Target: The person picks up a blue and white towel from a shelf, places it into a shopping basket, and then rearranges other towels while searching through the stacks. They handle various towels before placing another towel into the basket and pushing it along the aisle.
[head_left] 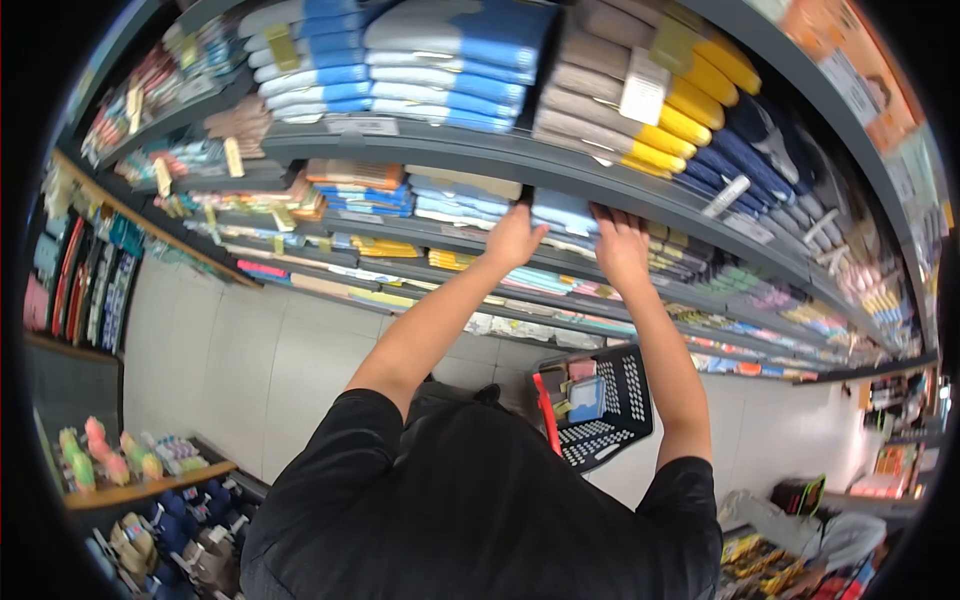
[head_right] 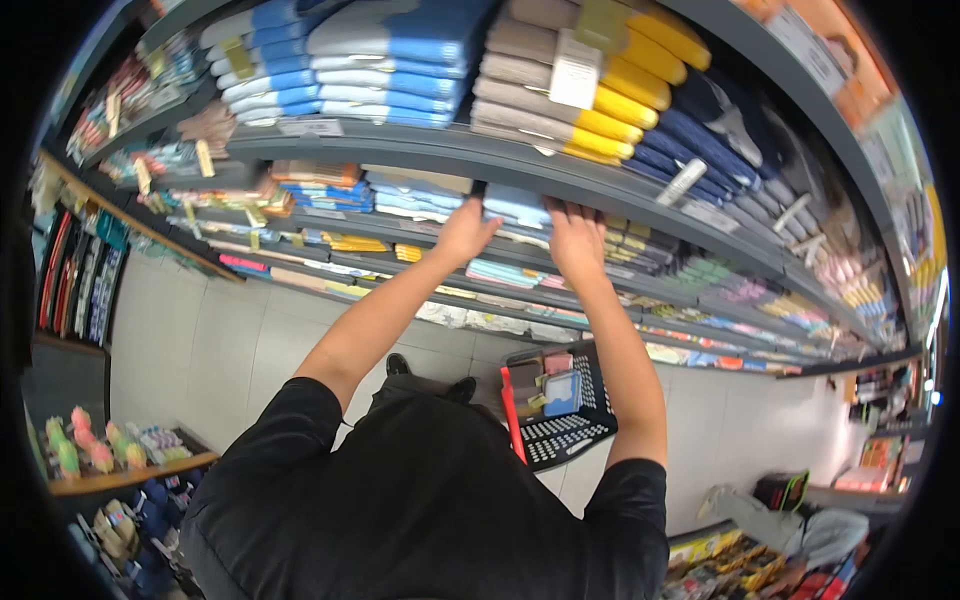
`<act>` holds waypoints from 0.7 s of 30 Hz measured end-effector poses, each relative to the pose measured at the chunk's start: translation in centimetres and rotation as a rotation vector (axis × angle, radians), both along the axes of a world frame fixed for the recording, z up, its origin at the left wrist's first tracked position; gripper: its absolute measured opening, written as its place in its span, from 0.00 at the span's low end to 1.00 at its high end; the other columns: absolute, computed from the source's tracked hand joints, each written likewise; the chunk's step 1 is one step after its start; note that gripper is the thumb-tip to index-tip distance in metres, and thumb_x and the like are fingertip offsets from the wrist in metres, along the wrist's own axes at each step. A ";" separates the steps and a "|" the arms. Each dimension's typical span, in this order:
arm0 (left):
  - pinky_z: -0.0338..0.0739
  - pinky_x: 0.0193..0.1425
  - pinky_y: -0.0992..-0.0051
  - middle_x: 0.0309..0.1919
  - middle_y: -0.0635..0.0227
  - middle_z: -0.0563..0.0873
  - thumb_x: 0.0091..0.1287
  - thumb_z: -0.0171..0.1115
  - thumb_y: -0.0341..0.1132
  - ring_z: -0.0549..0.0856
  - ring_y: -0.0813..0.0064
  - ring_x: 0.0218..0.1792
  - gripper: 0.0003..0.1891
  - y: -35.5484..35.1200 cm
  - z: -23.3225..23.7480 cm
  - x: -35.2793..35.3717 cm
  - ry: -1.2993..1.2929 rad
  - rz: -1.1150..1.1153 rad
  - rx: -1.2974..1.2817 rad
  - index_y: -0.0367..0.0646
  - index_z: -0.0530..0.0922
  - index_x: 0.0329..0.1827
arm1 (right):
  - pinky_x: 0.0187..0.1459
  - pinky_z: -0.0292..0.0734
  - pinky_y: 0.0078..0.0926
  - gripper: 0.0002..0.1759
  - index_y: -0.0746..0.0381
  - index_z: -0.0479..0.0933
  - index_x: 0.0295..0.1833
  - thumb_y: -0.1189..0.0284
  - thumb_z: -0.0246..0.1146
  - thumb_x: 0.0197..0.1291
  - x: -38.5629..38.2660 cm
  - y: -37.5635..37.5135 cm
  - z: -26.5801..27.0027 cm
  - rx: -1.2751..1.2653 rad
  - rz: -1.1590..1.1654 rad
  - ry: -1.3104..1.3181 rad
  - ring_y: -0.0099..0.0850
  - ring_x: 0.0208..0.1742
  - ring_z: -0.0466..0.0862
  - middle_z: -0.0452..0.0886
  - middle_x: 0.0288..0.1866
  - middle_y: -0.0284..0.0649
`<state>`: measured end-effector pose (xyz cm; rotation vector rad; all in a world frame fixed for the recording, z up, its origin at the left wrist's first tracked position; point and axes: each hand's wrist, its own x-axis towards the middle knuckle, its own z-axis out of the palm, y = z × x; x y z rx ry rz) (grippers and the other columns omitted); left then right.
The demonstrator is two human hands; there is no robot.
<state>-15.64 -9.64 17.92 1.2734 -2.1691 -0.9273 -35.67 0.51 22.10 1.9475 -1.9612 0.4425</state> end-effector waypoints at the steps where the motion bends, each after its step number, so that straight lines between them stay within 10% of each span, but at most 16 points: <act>1: 0.79 0.53 0.57 0.44 0.42 0.84 0.67 0.67 0.43 0.86 0.45 0.45 0.23 0.4 -1.0 0.0 0.033 0.048 -0.196 0.30 0.75 0.52 | 0.71 0.61 0.56 0.36 0.49 0.72 0.72 0.74 0.61 0.54 0.9 0.2 0.5 0.019 -0.024 0.012 0.50 0.70 0.70 0.74 0.70 0.44; 4: 0.76 0.61 0.56 0.57 0.46 0.79 0.66 0.65 0.39 0.80 0.46 0.57 0.27 2.2 0.1 2.8 0.277 -0.003 -0.030 0.35 0.72 0.64 | 0.72 0.57 0.57 0.35 0.59 0.70 0.71 0.73 0.65 0.53 3.5 0.1 1.9 -0.032 0.075 -0.105 0.52 0.71 0.68 0.73 0.68 0.50; 11: 0.68 0.66 0.53 0.59 0.47 0.76 0.63 0.65 0.32 0.74 0.45 0.61 0.26 0.4 5.9 11.2 0.374 0.395 -0.771 0.36 0.72 0.64 | 0.53 0.76 0.52 0.25 0.69 0.72 0.60 0.65 0.65 0.63 9.1 -3.8 4.4 -0.061 0.250 -0.461 0.63 0.52 0.79 0.79 0.52 0.65; 21: 0.70 0.65 0.57 0.53 0.33 0.80 0.64 0.65 0.40 0.75 0.40 0.61 0.20 -9.9 1.3 15.7 0.148 0.157 -0.266 0.28 0.80 0.49 | 0.57 0.76 0.47 0.35 0.70 0.73 0.64 0.55 0.68 0.59 13.2 -11.1 3.8 0.330 0.137 -0.362 0.59 0.55 0.81 0.80 0.56 0.62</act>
